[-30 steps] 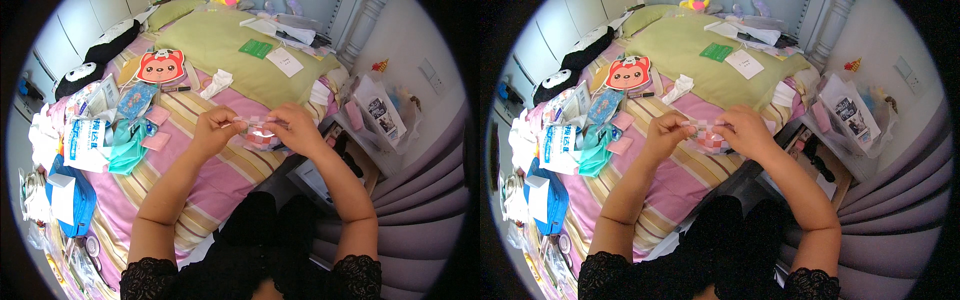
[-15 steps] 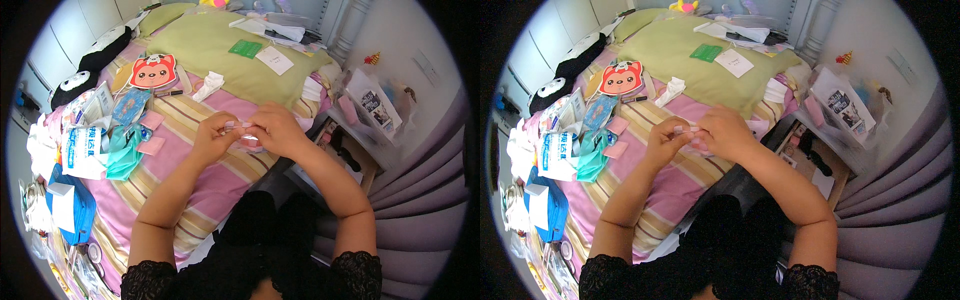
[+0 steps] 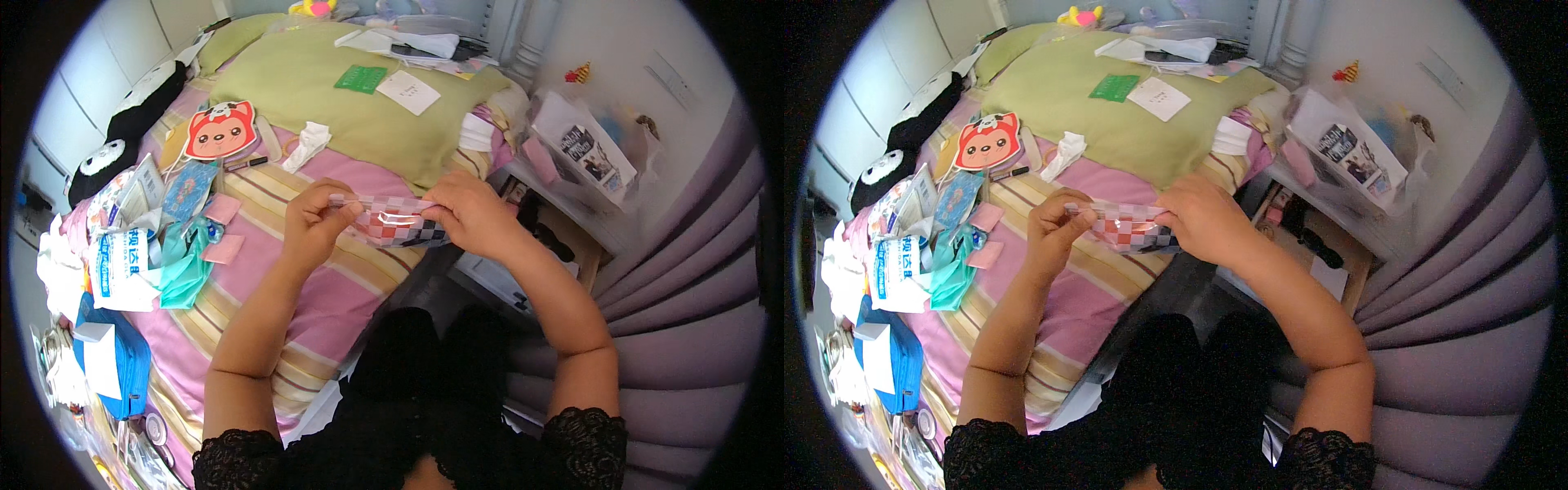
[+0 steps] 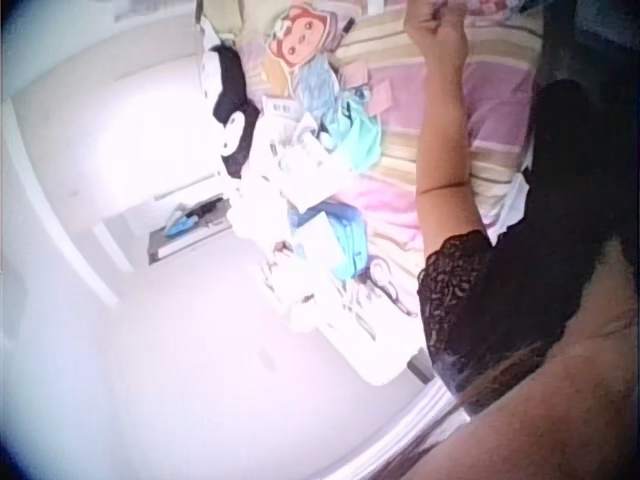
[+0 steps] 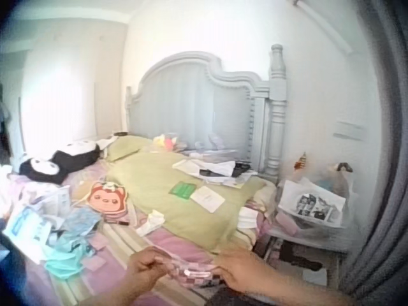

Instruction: The person sits on a bed and organizes various small items, including cards, stickers, and packaged goods, by placing them into a bedside drawer. They handle a plush toy, a colorful card, and several small packets, sorting them into the drawer one by one.

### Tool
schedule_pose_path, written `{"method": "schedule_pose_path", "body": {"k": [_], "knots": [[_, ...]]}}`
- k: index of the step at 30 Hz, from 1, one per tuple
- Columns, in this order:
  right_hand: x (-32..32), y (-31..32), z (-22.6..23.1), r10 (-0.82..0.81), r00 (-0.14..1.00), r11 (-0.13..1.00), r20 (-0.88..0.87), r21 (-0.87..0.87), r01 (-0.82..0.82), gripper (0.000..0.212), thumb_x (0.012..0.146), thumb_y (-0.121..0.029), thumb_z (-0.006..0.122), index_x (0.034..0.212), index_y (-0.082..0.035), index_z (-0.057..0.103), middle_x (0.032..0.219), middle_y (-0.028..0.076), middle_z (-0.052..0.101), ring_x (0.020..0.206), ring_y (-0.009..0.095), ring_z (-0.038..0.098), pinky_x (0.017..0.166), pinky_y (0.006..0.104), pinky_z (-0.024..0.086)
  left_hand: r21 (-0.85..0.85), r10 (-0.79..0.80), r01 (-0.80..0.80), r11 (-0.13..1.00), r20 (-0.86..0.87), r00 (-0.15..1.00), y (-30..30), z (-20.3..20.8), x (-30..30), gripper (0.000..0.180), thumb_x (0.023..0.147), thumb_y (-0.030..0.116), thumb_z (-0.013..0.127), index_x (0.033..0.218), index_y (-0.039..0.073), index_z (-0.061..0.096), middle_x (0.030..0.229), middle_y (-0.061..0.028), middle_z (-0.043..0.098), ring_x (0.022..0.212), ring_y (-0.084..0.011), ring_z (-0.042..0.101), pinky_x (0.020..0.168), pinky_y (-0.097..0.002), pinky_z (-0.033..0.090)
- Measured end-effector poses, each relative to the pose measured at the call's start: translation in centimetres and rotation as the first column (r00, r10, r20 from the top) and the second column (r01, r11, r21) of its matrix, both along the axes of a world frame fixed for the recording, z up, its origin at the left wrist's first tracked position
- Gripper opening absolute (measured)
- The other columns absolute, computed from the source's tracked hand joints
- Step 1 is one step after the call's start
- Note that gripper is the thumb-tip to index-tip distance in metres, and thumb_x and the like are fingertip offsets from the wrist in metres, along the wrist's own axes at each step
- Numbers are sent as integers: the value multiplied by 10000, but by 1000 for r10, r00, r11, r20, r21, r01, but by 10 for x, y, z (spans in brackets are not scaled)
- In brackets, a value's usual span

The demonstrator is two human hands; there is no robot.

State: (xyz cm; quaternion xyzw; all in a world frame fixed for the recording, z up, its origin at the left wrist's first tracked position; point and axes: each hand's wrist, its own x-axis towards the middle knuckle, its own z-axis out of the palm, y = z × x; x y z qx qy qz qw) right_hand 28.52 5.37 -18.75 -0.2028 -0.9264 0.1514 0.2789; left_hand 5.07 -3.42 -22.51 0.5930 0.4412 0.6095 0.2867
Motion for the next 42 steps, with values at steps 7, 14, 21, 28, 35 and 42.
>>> {"method": "schedule_pose_path", "body": {"k": [7, 14, 21, 28, 35, 42], "knots": [[72, 7, -5, -106, 994, 989, -22, -106, 103, 180, 808, -214, 629, 835, -36, 616, 798, 140, 588, 793, 342, 572, 697, 418, 454, -30, -99, 106, 994, 171, 980, 25, 24, 26, 61, 839, 34, 624, 892, 5, 633, 823, -4, 592, 727, -78, 534, 667, -227, 431], [148, 9, -2, -410, 906, 904, -102, -176, 389, 157, 855, -183, 635, 851, -26, 634, 624, 65, 559, 558, 101, 484, 532, 267, 411, -164, -95, 120, 979, 151, 984, 82, 33, 103, 168, 854, 158, 640, 798, 1, 660, 667, 44, 548, 608, -29, 449, 529, -205, 338], [211, 31, -6, -568, 800, 633, -195, -724, 273, 182, 885, -205, 622, 920, -28, 645, 762, -25, 604, 651, 67, 531, 576, 217, 435, -123, -59, 111, 986, 364, 929, 127, 29, 174, 198, 848, 150, 635, 710, 8, 649, 593, 54, 510, 512, -28, 396, 442, -223, 292], [235, 46, -49, -572, 780, 549, -252, -825, 136, 187, 893, -223, 613, 798, -64, 641, 738, -45, 587, 649, 40, 524, 599, 212, 427, -369, -283, 398, 840, 329, 901, 139, -24, 182, 229, 896, 198, 571, 1001, -1, 612, 832, -22, 619, 712, -77, 552, 614, -225, 448], [299, 58, -141, -764, 640, 109, 79, -962, 249, 165, 892, -201, 605, 908, -39, 627, 813, 9, 628, 674, 105, 569, 586, 269, 469, -638, -261, 326, 698, 197, 945, 129, -57, 157, 436, 901, 305, 585, 1223, 34, 473, 1006, -89, 615, 801, -162, 613, 687, -292, 489], [311, 56, -199, -855, 501, -187, 136, -981, -52, 146, 909, -138, 557, 1014, -36, 557, 895, 73, 630, 798, 216, 629, 685, 373, 552, -604, -374, 452, 657, 259, 890, 138, -65, 159, 456, 868, 285, 632, 1203, 12, 485, 927, -81, 630, 747, -135, 611, 636, -251, 468]]}}
